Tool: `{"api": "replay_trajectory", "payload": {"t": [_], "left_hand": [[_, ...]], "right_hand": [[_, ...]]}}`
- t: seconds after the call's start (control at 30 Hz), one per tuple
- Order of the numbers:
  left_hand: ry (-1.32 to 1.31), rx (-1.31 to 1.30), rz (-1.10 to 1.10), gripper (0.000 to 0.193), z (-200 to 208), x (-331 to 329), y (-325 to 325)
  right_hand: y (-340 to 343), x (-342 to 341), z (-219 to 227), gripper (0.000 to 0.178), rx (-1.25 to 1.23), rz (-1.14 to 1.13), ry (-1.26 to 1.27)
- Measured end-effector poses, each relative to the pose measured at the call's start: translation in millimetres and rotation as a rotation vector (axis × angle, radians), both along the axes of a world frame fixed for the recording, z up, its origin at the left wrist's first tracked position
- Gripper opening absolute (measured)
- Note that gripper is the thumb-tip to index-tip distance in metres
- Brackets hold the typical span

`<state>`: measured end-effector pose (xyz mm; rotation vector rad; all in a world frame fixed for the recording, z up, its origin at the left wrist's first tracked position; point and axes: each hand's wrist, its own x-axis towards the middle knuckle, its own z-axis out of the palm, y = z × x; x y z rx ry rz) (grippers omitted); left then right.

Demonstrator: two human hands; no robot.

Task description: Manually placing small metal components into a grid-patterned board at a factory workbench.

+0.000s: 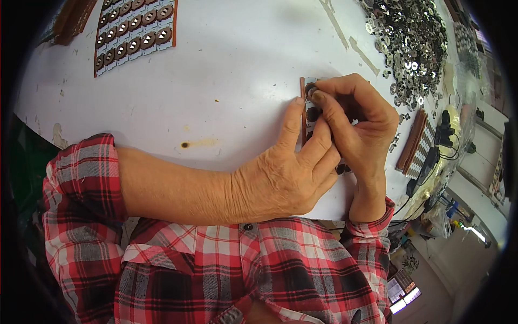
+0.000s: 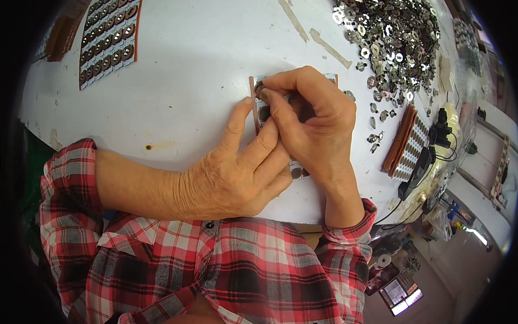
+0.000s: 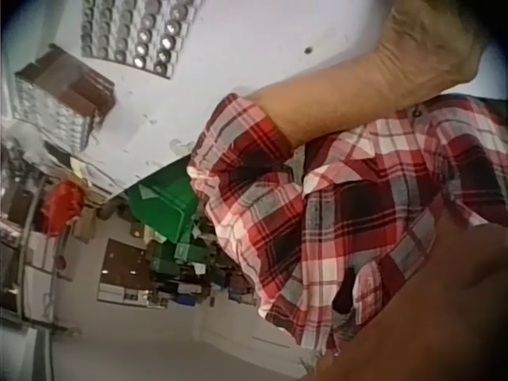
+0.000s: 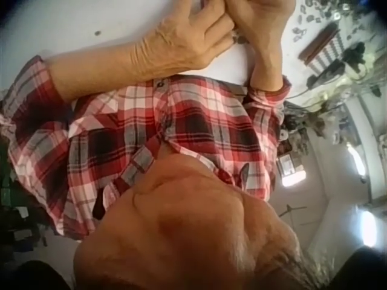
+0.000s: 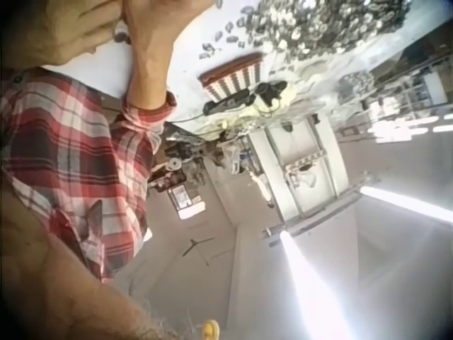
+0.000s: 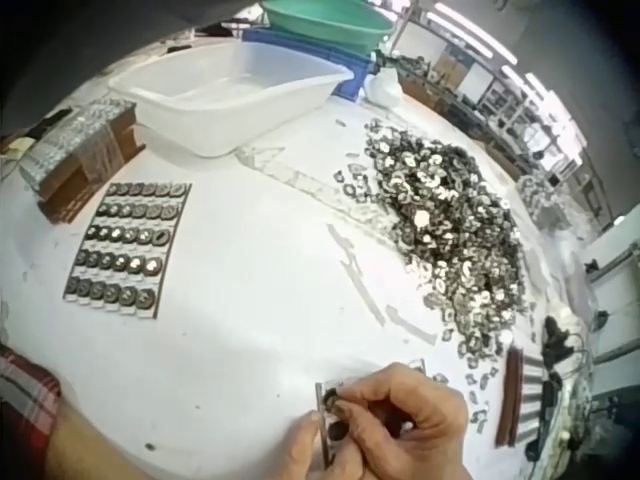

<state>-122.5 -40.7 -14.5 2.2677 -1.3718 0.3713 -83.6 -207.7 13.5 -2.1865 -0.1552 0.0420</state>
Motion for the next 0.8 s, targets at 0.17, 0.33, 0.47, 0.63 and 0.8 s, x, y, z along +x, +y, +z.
{"api": "replay_trajectory", "payload": {"t": [0.17,0.33,0.47,0.63,0.8], "left_hand": [[0.026,0.005,-0.004,0.02,-0.2,-0.5,1.1],[0.029,-0.003,-0.007,0.02,-0.6,-2.2,0.6],[0.022,0.019,-0.028,0.02,-0.1,0.3,0.3],[0.02,0.012,-0.033,0.021,1.5,0.6,-1.1],[0.006,-0.009,-0.059,0.022,1.5,4.3,-1.3]], "right_hand": [[-2.7,2.2,-5.7,0.013,0.011,0.045,-0.031],[-2.9,6.0,-0.1,0.014,0.012,0.076,0.02],[-7.5,11.1,-0.3,0.013,0.011,0.13,0.058],[-4.0,10.2,3.9,0.013,0.009,0.059,0.126],[-16.5,9.2,2.7,0.018,0.026,0.077,0.073]]}}
